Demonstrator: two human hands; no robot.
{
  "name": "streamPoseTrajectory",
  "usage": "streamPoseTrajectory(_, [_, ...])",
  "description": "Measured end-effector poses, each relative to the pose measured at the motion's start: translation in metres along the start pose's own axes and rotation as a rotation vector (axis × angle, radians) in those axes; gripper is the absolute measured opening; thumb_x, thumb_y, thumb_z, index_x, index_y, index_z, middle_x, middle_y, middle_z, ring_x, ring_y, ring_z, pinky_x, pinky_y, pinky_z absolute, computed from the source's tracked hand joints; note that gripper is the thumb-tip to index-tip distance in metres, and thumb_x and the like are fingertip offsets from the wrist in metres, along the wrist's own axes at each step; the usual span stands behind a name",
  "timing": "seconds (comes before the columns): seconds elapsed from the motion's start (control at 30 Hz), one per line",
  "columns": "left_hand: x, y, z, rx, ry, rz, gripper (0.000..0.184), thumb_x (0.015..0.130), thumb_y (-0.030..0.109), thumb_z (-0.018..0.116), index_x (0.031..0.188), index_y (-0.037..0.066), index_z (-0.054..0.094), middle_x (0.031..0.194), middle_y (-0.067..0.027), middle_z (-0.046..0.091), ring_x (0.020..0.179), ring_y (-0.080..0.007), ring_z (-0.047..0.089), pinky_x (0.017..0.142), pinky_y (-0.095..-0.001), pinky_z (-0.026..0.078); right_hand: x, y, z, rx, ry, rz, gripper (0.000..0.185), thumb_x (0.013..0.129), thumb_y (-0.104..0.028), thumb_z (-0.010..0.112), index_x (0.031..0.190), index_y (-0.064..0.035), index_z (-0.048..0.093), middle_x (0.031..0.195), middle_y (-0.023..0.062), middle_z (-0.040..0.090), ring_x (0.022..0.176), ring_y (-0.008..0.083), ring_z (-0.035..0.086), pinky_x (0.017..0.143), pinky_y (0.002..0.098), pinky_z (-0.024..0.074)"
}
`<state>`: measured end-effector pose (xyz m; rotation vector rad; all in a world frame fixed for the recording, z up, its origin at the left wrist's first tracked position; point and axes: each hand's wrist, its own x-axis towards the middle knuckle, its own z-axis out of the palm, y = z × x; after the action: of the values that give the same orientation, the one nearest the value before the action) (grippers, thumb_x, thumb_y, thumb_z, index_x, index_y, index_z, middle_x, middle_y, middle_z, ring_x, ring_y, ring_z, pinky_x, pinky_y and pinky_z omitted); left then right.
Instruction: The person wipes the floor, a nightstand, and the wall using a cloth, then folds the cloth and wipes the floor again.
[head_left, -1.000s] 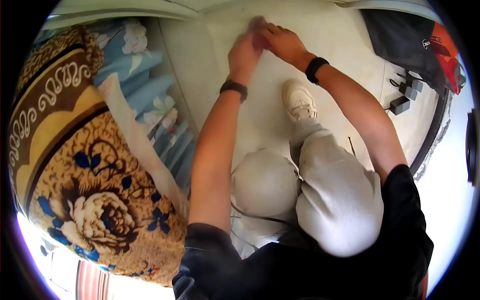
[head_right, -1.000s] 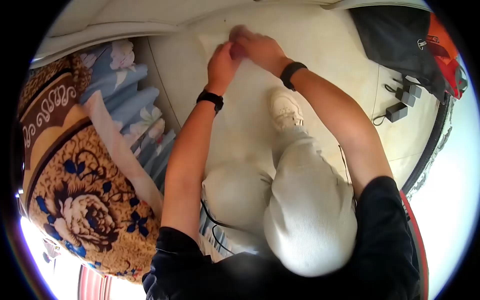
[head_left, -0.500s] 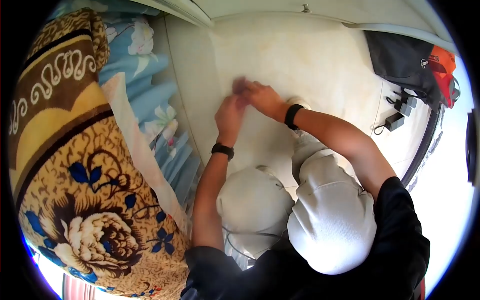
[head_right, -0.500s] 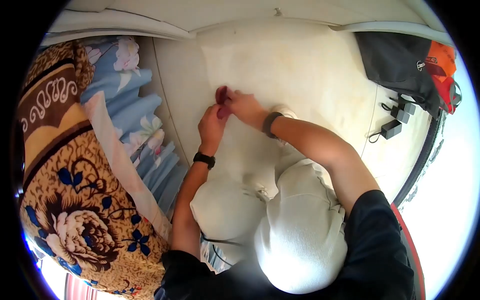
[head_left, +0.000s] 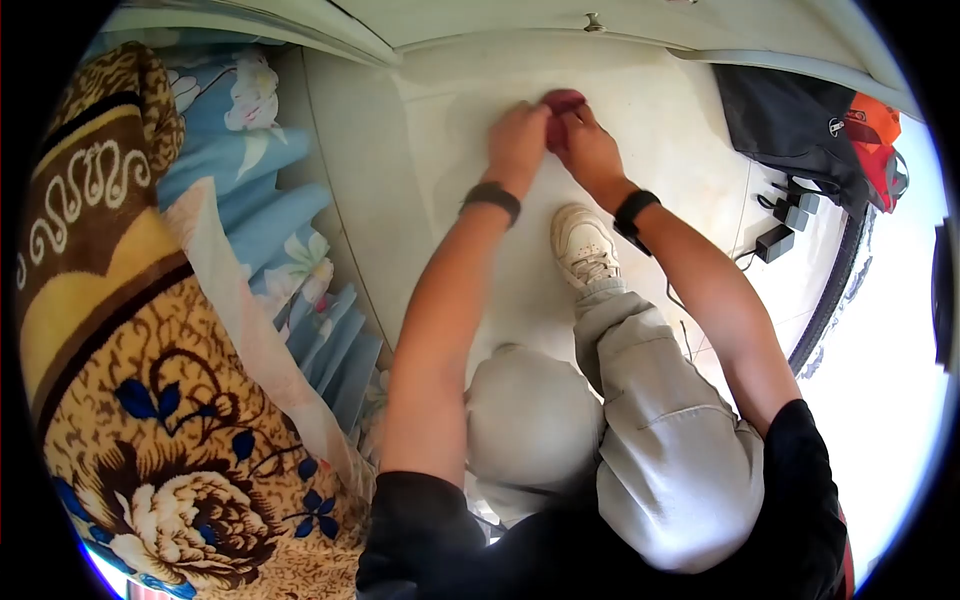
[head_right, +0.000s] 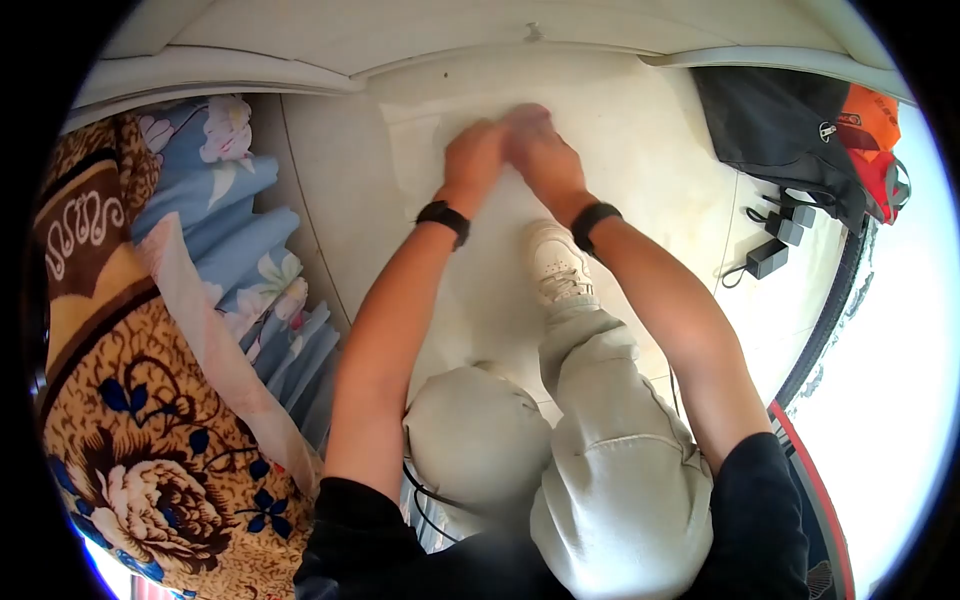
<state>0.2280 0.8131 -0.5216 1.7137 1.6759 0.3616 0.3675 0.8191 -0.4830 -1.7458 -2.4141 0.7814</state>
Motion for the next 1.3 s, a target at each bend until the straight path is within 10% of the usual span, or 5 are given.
streamPoseTrajectory(0.37, [-0.098, -0.017, -0.023, 0.083, -0.014, -0.019, 0.017, 0.092, 0.016, 0.050, 0.102, 0.010, 0.063, 0.097, -0.0111, 0.065, 0.091, -0.0305, 0.064, 0.074, -0.0441, 0.053, -0.039, -0.020, 0.037, 0.215, -0.168, -0.222, 0.035, 0.076, -0.007, 0.074, 0.107, -0.0027, 0.058, 0.115, 0.0171, 0.057, 0.091, 0.0387, 0.064, 0.077, 0.0444, 0.0558])
streamPoseTrajectory(0.63, [-0.153, -0.089, -0.061, -0.024, 0.207, -0.340, 0.020, 0.086, 0.010, 0.064, 0.105, 0.009, 0.060, 0.096, -0.0116, 0.064, 0.092, -0.0343, 0.062, 0.076, -0.0440, 0.052, 0.000, -0.116, 0.081, 0.395, -0.491, -0.164, 0.030, 0.093, -0.023, 0.052, 0.114, -0.0020, 0.057, 0.123, 0.0141, 0.059, 0.104, 0.0295, 0.062, 0.089, 0.0390, 0.0480])
streamPoseTrajectory(0.87, [-0.204, -0.071, -0.056, -0.514, -0.127, -0.278, 0.025, 0.087, 0.015, 0.067, 0.109, 0.007, 0.059, 0.103, -0.0132, 0.067, 0.095, -0.0335, 0.064, 0.079, -0.0413, 0.052, -0.061, -0.122, 0.045, 0.095, -0.709, -0.367, 0.026, 0.091, -0.022, 0.057, 0.111, -0.0055, 0.060, 0.135, 0.0041, 0.052, 0.102, 0.0317, 0.063, 0.083, 0.0405, 0.0539])
streamPoseTrajectory(1.3, [-0.154, 0.049, 0.026, -0.235, -0.107, 0.154, 0.020, 0.086, 0.005, 0.056, 0.105, 0.007, 0.051, 0.099, -0.0131, 0.057, 0.093, -0.0345, 0.060, 0.073, -0.0447, 0.051, -0.160, 0.014, -0.010, 0.044, -0.149, -0.086, 0.038, 0.077, 0.000, 0.064, 0.113, -0.0093, 0.057, 0.107, 0.0107, 0.053, 0.087, 0.0322, 0.063, 0.064, 0.0424, 0.0551])
